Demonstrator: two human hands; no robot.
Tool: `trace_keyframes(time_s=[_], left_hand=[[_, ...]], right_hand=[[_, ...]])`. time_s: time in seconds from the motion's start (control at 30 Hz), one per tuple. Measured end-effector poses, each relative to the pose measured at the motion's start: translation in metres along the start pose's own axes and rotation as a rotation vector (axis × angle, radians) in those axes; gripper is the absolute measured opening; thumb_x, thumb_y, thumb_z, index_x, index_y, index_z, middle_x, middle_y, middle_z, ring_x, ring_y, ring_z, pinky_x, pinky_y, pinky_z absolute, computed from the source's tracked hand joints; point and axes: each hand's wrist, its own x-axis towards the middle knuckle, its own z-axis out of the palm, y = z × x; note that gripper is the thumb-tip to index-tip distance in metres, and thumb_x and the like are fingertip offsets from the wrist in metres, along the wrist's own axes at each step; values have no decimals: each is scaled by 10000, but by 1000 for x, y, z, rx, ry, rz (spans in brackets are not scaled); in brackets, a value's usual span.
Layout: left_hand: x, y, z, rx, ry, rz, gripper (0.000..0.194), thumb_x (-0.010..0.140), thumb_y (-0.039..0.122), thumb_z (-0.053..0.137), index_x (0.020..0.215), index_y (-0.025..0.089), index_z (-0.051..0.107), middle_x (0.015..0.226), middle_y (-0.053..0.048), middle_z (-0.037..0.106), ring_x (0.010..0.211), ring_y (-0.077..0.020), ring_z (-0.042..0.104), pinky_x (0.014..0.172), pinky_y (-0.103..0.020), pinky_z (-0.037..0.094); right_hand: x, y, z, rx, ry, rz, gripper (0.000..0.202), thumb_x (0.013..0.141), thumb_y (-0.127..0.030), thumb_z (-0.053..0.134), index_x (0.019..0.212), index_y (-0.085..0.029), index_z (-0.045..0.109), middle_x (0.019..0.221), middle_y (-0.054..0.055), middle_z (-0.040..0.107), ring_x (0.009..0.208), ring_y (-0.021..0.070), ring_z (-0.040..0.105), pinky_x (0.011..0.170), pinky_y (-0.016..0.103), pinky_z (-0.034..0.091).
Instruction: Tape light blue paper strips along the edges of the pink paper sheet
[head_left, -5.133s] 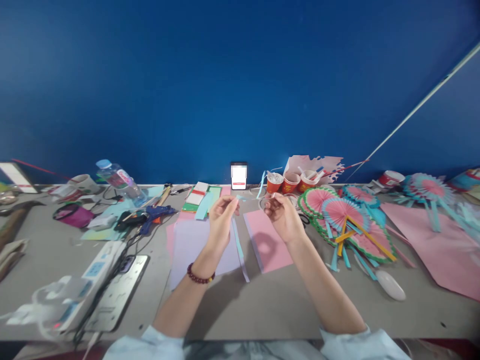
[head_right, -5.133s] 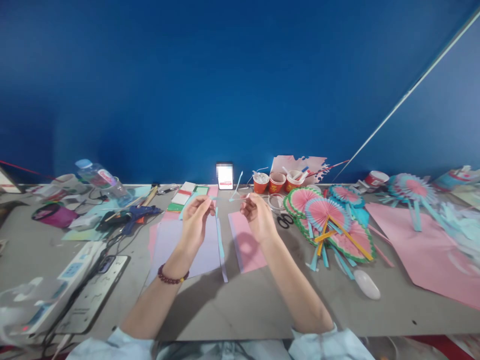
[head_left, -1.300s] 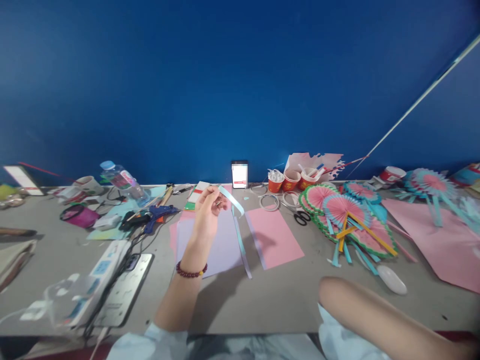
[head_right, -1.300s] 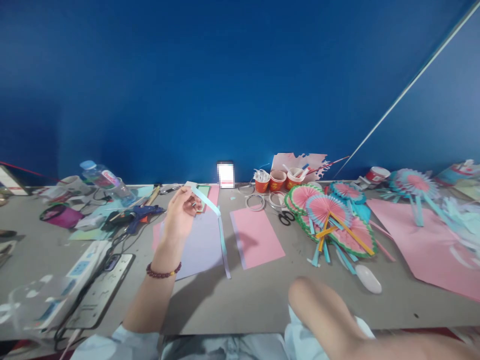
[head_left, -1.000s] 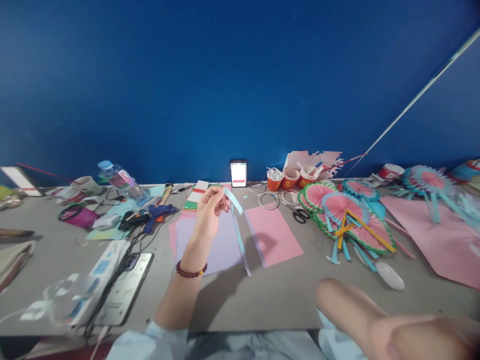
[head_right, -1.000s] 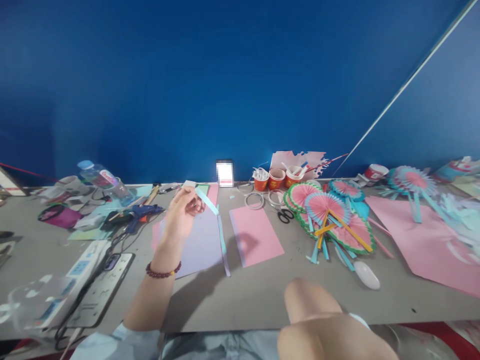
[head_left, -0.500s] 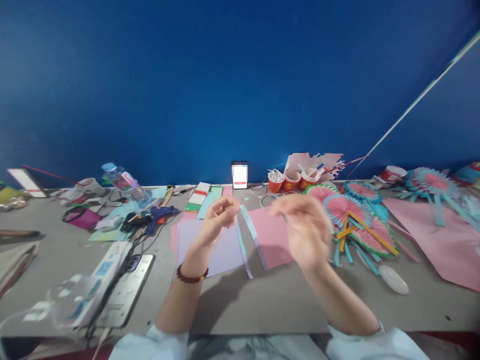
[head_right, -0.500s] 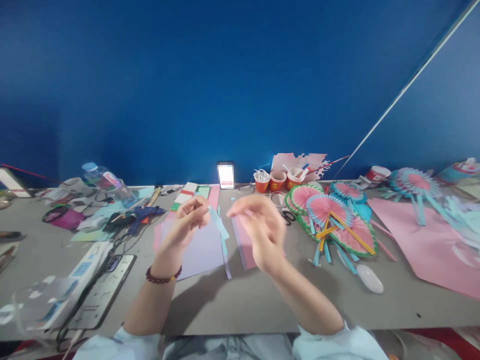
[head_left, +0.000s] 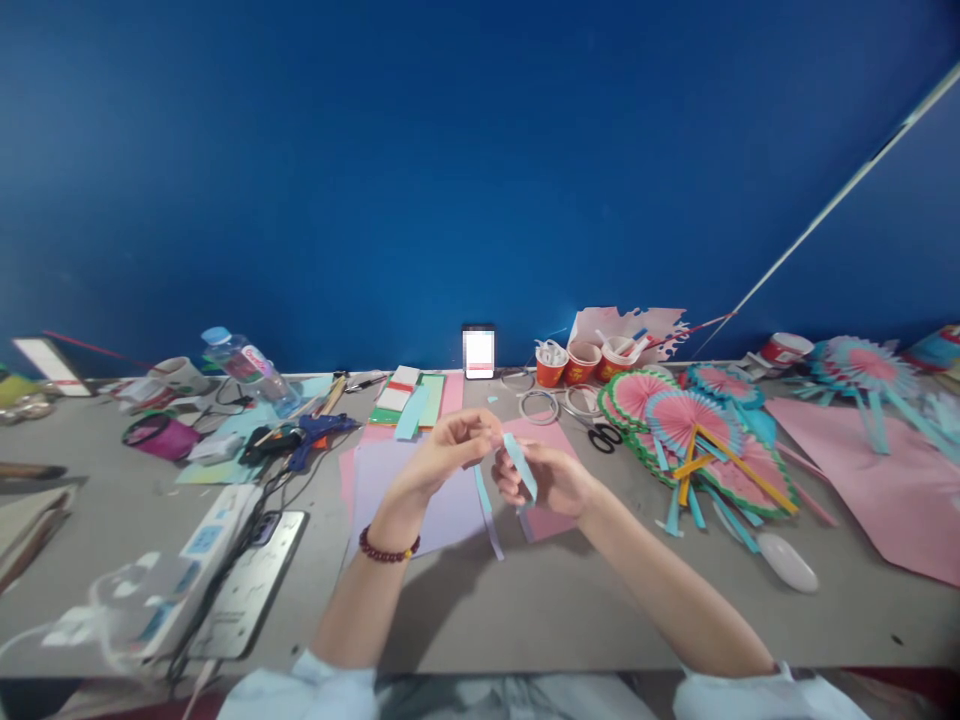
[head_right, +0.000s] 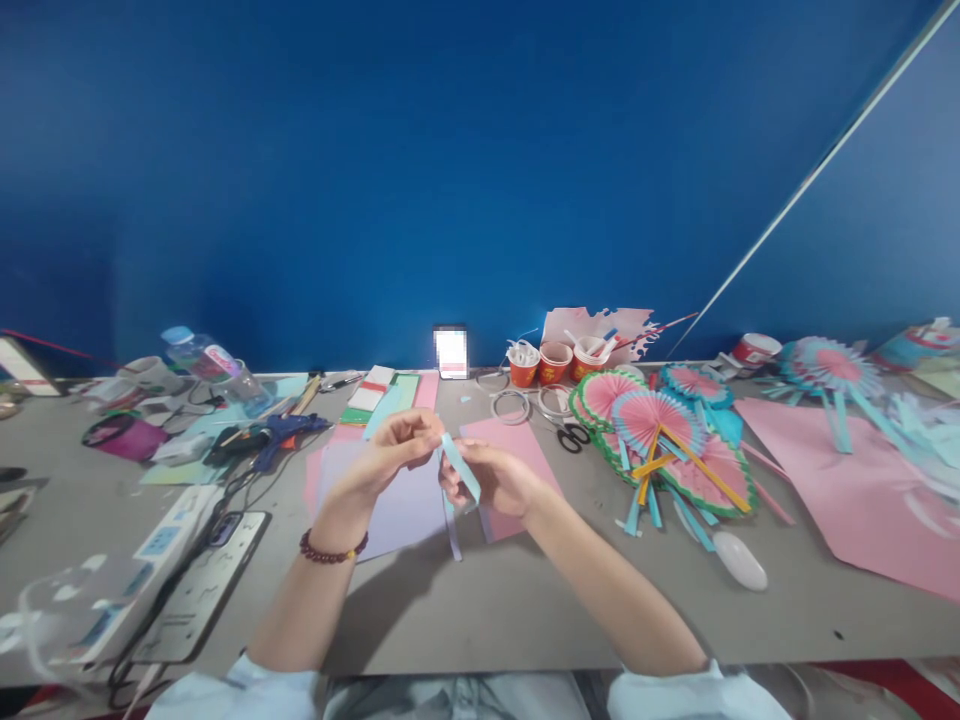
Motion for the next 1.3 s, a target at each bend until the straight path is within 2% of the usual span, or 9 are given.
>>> trace_keyframes(time_s=[0.2, 0.33, 0.43, 0.6, 0.67, 0.77, 1.0, 1.17, 1.3], left_hand=[[3, -2, 6, 79, 4, -19, 227, 806, 384, 606, 761, 162, 585, 592, 38, 471, 463, -55, 339, 440, -191, 260], [10, -11, 2, 334, 27, -56, 221, 832, 385, 555, 895, 182, 615, 649, 15, 561, 552, -94, 501, 522, -198, 382], [19, -33, -7, 679, 35, -37, 215, 849, 349, 518, 939, 203, 647, 829, -32, 663, 715, -141, 591, 591, -218, 425], [23, -90, -17, 1021, -167, 12, 203, 829, 240, 542, 998, 212, 652, 1048, -60, 656, 940, -185, 601, 795, -275, 458], [18, -106, -16, 1130, -191, 39, 213, 833, 233, 546, 1021, 192, 638, 1087, -81, 634, 979, -197, 592, 829, -289, 455], [5, -116, -8, 1252, -233, 28, 208, 841, 209, 528, 1022, 191, 631, 1085, -80, 610, 945, -194, 597, 819, -299, 463], [-24, -122, 20, 1454, -224, 97, 379, 872, 257, 510, 1239, 166, 514, 1224, -152, 501, 1231, -273, 421, 1008, -413, 363], [-39, -128, 46, 1506, -188, 59, 402, 872, 302, 519, 1246, 158, 491, 1145, -140, 529, 1129, -281, 470, 933, -433, 408], [-49, -127, 67, 1480, -149, 42, 356, 868, 279, 524, 1204, 164, 506, 1093, -103, 545, 1000, -260, 504, 835, -401, 458]], right_hand=[[-12, 1, -2, -14, 99, -67, 265, 741, -374, 705, 709, -176, 532, 658, -22, 408, 609, 104, 412, 500, 213, 328], [-23, -3, -7, -63, 220, -108, 307, 733, -391, 714, 659, -180, 504, 625, -27, 420, 594, 102, 416, 546, 228, 354], [-29, -6, -15, -45, 364, -130, 271, 730, -358, 726, 690, -178, 528, 622, -32, 448, 588, 93, 430, 535, 213, 354], [-33, -5, -28, 58, 522, -104, 255, 659, -284, 788, 685, -164, 564, 610, -44, 470, 562, 68, 435, 480, 179, 348], [-35, -1, -32, 66, 563, -93, 259, 624, -278, 811, 699, -150, 599, 622, -37, 499, 571, 63, 459, 475, 168, 364], [-38, 4, -39, 80, 627, -60, 283, 580, -267, 838, 737, -140, 640, 652, -26, 542, 597, 59, 500, 491, 151, 403], [-47, 7, -54, 50, 701, 14, 165, 665, -183, 773, 777, -157, 656, 711, -4, 588, 625, 72, 564, 491, 145, 458], [-51, 10, -74, 49, 756, 55, 109, 728, -159, 705, 818, -159, 645, 732, 10, 588, 594, 72, 561, 397, 123, 415], [-55, 14, -100, 111, 741, 142, 199, 716, -122, 697, 902, -160, 637, 707, 0, 570, 562, 57, 547, 335, 84, 355]])
